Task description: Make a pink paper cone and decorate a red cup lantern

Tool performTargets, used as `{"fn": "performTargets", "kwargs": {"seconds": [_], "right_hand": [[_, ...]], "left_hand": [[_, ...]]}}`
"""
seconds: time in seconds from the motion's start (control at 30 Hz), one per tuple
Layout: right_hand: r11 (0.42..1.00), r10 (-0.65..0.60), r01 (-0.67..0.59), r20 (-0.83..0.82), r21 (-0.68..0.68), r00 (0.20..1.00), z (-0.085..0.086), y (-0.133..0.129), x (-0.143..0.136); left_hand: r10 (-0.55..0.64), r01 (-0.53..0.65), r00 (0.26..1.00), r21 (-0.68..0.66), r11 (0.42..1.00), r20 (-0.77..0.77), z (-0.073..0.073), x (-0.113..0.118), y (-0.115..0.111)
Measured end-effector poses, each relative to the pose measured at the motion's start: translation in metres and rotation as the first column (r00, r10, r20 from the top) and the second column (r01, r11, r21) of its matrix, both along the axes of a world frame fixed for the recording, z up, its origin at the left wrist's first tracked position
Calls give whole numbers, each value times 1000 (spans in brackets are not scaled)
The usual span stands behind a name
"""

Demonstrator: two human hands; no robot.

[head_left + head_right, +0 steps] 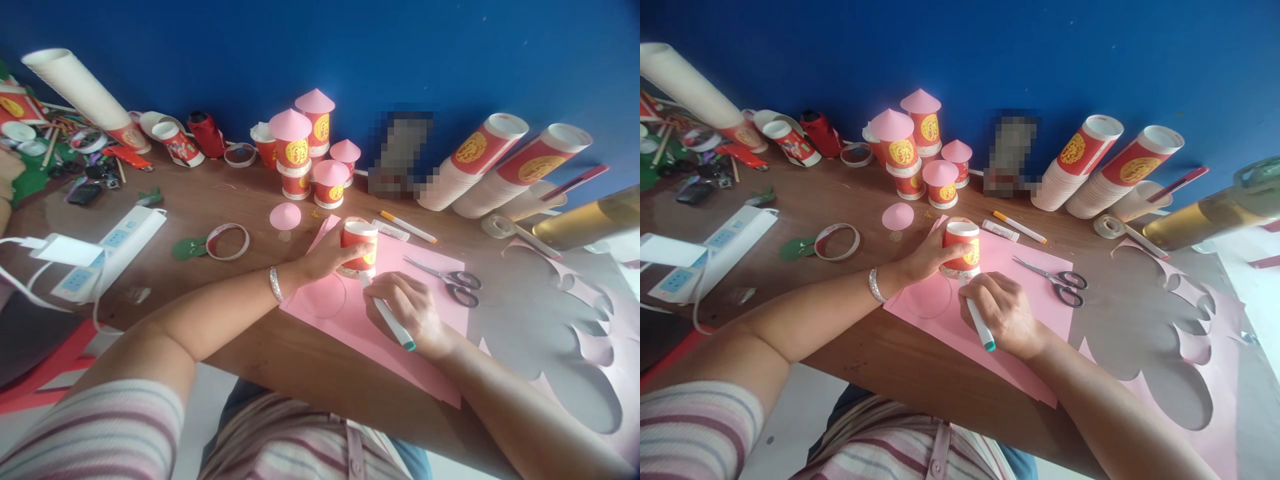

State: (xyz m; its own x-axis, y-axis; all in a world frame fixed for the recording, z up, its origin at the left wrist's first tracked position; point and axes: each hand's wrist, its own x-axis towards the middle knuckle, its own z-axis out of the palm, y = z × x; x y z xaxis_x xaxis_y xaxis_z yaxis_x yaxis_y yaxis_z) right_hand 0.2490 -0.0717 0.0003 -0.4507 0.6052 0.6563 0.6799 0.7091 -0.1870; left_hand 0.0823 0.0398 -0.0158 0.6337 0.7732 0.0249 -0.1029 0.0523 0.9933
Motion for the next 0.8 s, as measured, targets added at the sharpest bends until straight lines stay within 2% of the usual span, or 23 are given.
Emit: {"fn": "performTargets", "kwargs": {"seconds": [0.3,0.43,0.6,0.8], "right_hand": [[999,15,-17,32,39,999,1,2,0],[997,37,-36,-6,70,999,0,1,-1],[993,75,-71,-38,96,996,-1,-1,-1],[991,79,-75,-34,107,996,-2,-1,-1]], "left_hand": [[-2,2,1000,-11,1000,-10,1,0,-1],[-24,24,999,5,1000,24,0,0,1],[26,-25,1000,66,998,-4,-3,-1,3],[27,-19,991,-60,998,131,-10,1,5]]}}
